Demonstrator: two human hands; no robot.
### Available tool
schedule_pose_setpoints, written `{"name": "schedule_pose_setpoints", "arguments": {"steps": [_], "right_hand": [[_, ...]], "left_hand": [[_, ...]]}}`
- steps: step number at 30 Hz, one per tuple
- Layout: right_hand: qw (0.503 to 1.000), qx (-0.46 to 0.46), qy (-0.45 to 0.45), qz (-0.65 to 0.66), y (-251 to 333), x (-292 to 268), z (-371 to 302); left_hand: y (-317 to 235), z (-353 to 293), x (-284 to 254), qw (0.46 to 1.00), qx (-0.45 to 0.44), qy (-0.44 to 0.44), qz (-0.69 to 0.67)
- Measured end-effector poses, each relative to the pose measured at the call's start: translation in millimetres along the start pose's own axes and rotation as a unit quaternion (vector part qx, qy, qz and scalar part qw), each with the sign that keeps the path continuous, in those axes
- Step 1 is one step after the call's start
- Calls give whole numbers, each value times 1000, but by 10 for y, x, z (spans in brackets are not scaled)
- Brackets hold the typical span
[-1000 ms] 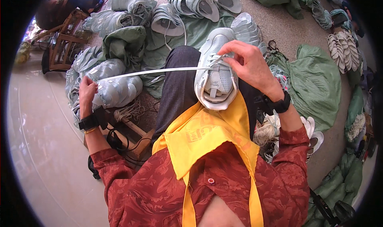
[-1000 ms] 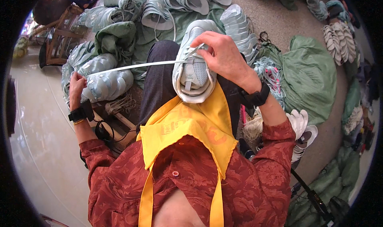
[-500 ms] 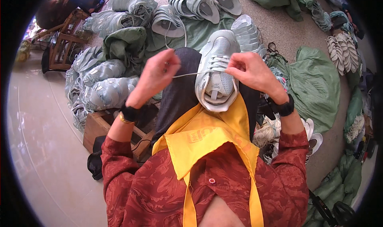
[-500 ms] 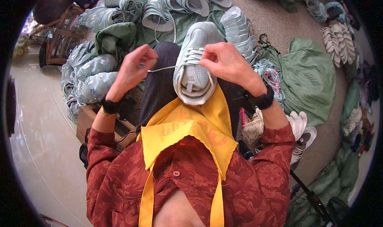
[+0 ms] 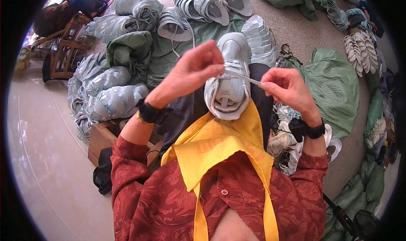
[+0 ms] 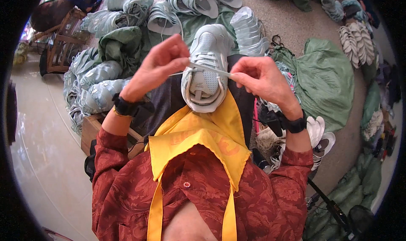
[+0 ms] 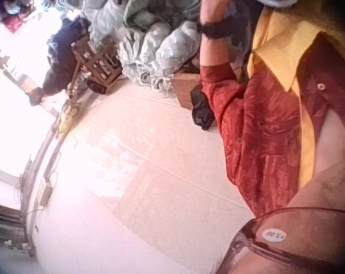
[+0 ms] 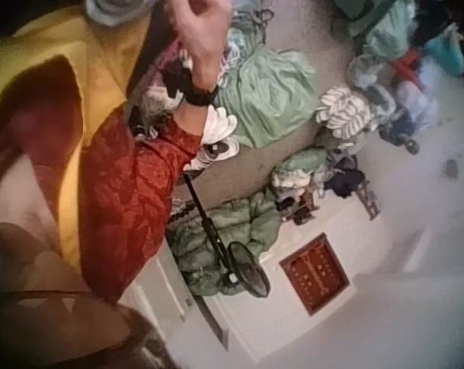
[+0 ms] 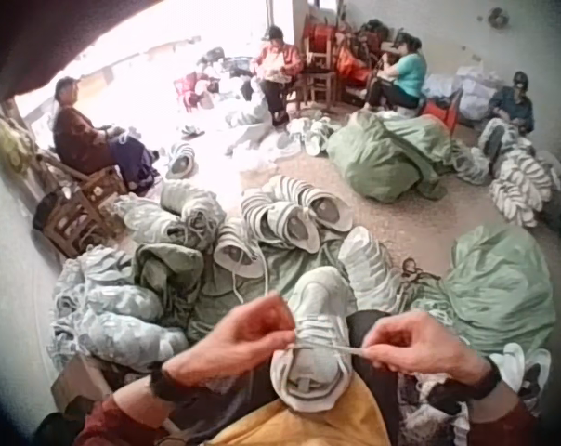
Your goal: The person sits on the floor and laces a light-colored sneaker by hand, threading the laces through eyelets and tying them. They handle multiple shoes and laces, occasionally picking up another shoe or a bundle of laces from the surrounding piles.
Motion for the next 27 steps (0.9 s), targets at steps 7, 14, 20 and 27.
{"name": "schedule_pose_setpoints", "arguments": {"steps": [7,14,20,27], "right_hand": [[997,13,-37,72,-566,-378,-295],[997,56,-38,47,-733,-288,-333],[999,27,-28,-15,-582,8,-95],[998,-59,-2,24,-101,476,213]], "left_hand": [[-188,-282,-571,994,-17,-107,27],[-94,-350,-877,991,-2,-132,18],[-113,-456,-1138,972,-19,-197,125],[256,-694,-1684,901,-64,-248,349]]}}
Point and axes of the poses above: each hand's wrist, its own z-axis towards the middle knuckle, its own x-axis out of the palm, y = z × x, the point moved 10 cm from there along z, towards the middle knuckle
